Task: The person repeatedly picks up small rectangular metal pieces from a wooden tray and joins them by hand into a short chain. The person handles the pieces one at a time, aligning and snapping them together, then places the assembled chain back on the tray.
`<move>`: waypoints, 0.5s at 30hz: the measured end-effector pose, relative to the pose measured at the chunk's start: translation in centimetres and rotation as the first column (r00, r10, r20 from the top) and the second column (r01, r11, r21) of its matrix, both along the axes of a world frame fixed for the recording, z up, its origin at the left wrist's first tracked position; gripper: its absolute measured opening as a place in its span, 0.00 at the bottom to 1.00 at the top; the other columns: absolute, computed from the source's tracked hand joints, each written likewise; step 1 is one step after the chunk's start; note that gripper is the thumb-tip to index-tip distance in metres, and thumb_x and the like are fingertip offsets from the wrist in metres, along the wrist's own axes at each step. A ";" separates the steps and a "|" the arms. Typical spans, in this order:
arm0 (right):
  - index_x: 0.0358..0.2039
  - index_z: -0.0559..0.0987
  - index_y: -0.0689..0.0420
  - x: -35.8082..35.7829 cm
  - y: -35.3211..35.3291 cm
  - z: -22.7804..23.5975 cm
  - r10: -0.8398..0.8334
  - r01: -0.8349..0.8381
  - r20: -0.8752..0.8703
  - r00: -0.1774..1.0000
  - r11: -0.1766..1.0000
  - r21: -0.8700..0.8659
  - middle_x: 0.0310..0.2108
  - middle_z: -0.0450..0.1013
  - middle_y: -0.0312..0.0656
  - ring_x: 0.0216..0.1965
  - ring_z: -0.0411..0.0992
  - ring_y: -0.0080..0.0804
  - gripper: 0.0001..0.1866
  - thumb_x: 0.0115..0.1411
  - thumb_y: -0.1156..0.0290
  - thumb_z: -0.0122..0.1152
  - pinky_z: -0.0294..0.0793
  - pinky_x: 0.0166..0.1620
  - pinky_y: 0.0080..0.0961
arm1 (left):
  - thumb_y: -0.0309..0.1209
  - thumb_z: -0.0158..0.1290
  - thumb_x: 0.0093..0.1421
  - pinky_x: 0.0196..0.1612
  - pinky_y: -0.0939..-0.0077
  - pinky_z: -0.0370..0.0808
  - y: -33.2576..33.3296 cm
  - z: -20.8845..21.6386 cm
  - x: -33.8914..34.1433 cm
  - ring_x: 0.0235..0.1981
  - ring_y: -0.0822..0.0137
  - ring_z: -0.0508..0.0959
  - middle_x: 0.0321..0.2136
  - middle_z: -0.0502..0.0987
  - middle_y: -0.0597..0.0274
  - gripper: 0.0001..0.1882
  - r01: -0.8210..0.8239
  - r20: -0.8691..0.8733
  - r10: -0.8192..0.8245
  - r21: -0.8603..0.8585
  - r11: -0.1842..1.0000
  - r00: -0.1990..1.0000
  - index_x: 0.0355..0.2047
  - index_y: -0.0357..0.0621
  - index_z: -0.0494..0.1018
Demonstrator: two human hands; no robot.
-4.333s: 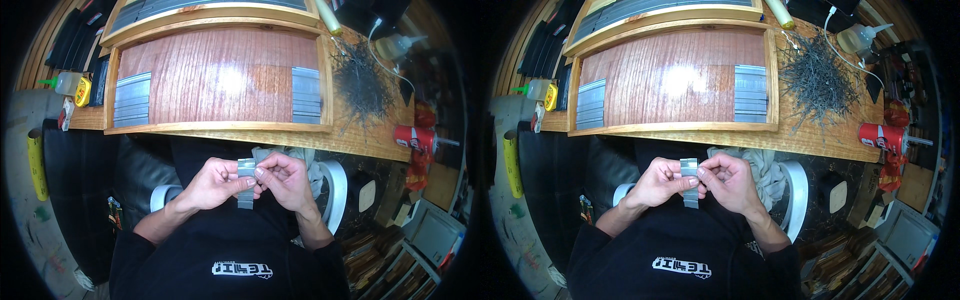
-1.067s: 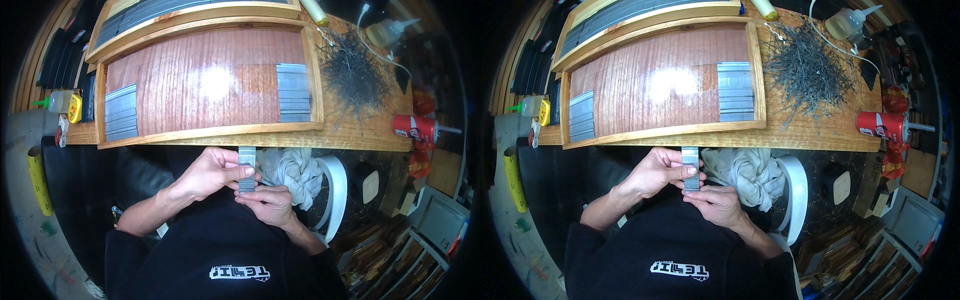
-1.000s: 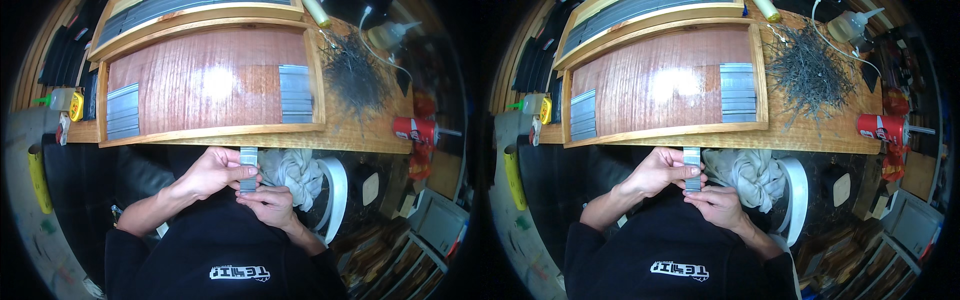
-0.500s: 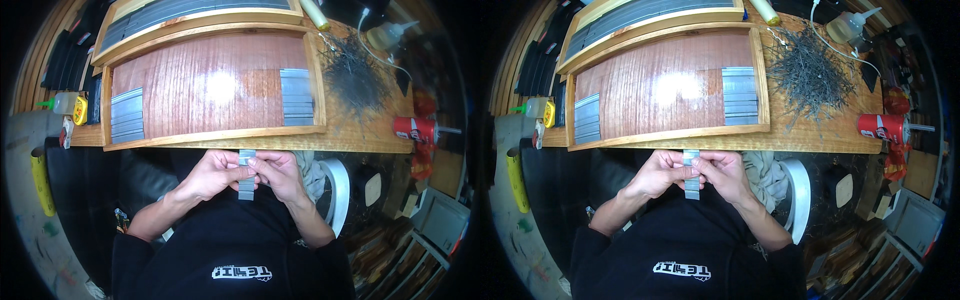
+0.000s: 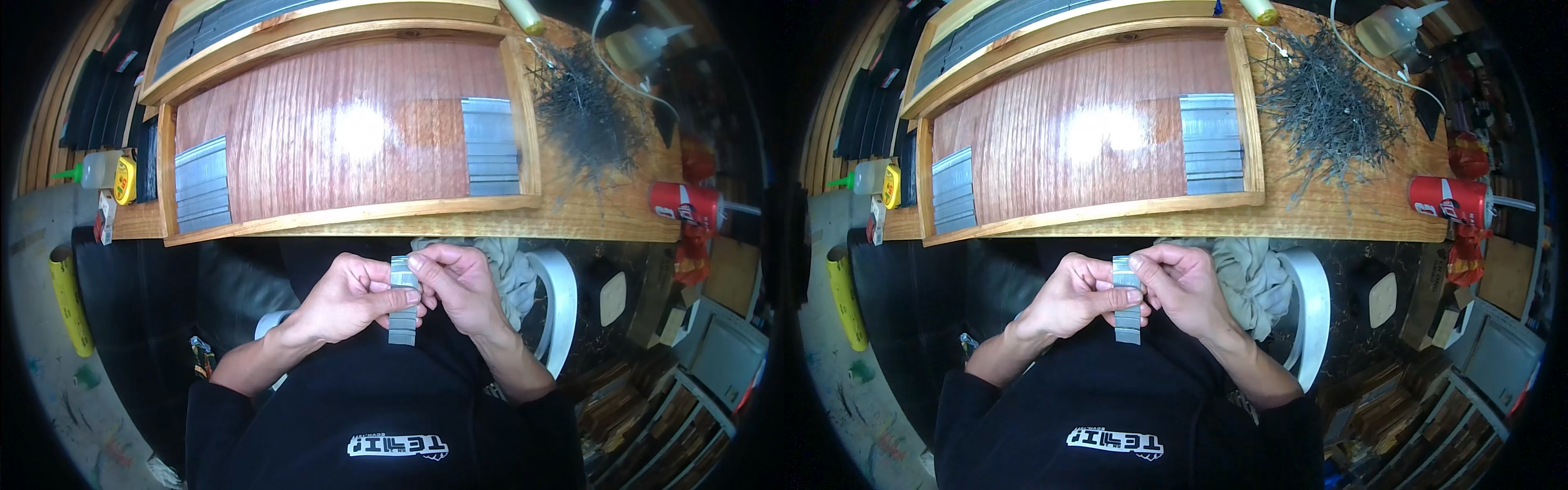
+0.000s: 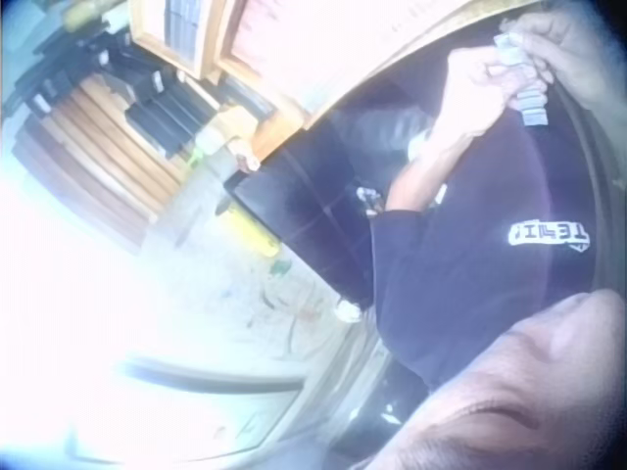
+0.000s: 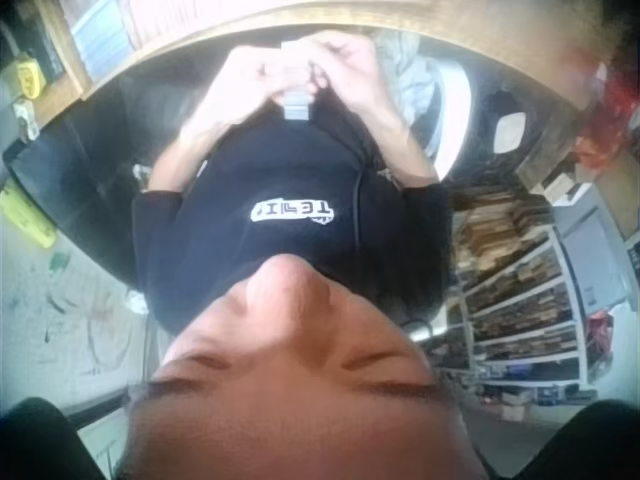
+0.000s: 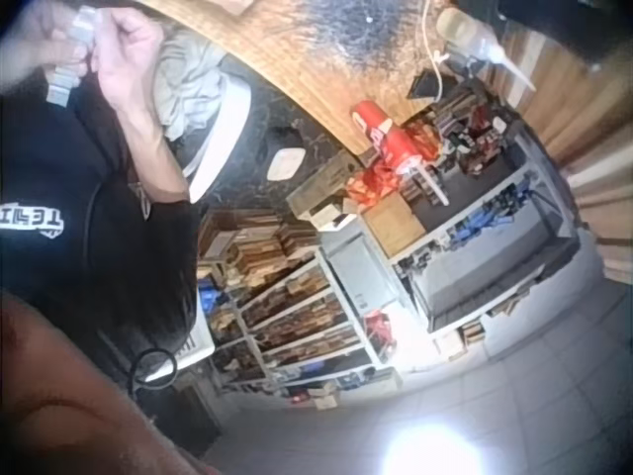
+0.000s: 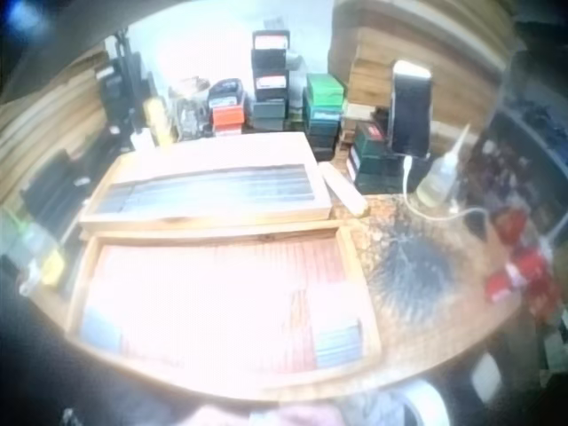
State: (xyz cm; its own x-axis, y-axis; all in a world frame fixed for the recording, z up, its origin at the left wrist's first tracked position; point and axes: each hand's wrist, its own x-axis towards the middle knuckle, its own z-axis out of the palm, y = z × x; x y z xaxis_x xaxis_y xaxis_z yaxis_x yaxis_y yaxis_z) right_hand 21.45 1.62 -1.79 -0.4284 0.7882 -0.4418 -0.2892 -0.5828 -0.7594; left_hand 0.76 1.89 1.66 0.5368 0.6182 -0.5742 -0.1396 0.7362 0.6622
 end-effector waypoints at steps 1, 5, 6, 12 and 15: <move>0.47 0.82 0.68 -0.1 -0.1 0.1 -0.004 0.004 -0.023 1.000 1.000 -0.015 0.32 0.79 0.35 0.28 0.73 0.14 0.10 0.70 0.76 0.63 0.72 0.31 0.12 | 0.23 0.60 0.68 0.35 0.78 0.86 -0.1 0.0 0.0 0.36 0.65 0.88 0.38 0.87 0.52 0.11 -0.002 -0.007 0.002 0.001 1.000 1.000 0.49 0.34 0.81; 0.47 0.81 0.69 -0.2 -0.1 1.0 0.000 -0.004 -0.069 0.998 0.999 -0.048 0.34 0.79 0.37 0.31 0.75 0.15 0.10 0.67 0.80 0.64 0.76 0.34 0.14 | 0.25 0.59 0.69 0.35 0.82 0.84 -0.4 0.1 -0.3 0.36 0.71 0.87 0.38 0.87 0.59 0.10 0.004 -0.024 -0.005 -0.042 0.999 1.000 0.49 0.37 0.82; 0.47 0.81 0.70 -0.1 -0.1 1.1 0.008 -0.011 -0.069 0.998 0.999 -0.049 0.34 0.79 0.38 0.32 0.76 0.16 0.10 0.66 0.81 0.64 0.77 0.35 0.14 | 0.25 0.59 0.69 0.34 0.81 0.84 -0.6 0.1 -0.3 0.36 0.70 0.87 0.38 0.87 0.58 0.10 -0.004 -0.016 0.004 -0.046 0.999 1.000 0.49 0.37 0.82; 0.51 0.76 0.68 -0.1 -0.4 2.3 -0.067 0.058 0.052 0.996 0.987 0.148 0.38 0.78 0.39 0.36 0.77 0.17 0.15 0.64 0.83 0.66 0.79 0.40 0.14 | 0.26 0.60 0.68 0.35 0.79 0.86 -0.9 0.0 -0.4 0.36 0.67 0.88 0.37 0.87 0.56 0.12 -0.034 0.028 0.035 -0.044 0.998 0.999 0.51 0.37 0.81; 0.52 0.75 0.67 0.1 -0.5 1.9 -0.042 0.026 0.086 0.995 0.983 0.181 0.37 0.78 0.40 0.36 0.77 0.17 0.17 0.64 0.84 0.66 0.79 0.41 0.15 | 0.25 0.61 0.68 0.35 0.78 0.86 -1.0 0.1 -0.4 0.36 0.67 0.88 0.37 0.87 0.55 0.12 -0.035 0.030 0.036 -0.035 0.999 0.999 0.51 0.37 0.81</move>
State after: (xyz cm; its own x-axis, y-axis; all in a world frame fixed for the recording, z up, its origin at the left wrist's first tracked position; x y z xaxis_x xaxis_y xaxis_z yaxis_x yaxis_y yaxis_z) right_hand 21.50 1.14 0.09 -0.3657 0.8713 -0.3273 -0.2332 -0.4262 -0.8741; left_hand 0.36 0.86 1.72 0.5322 0.6172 -0.5794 -0.1861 0.7530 0.6312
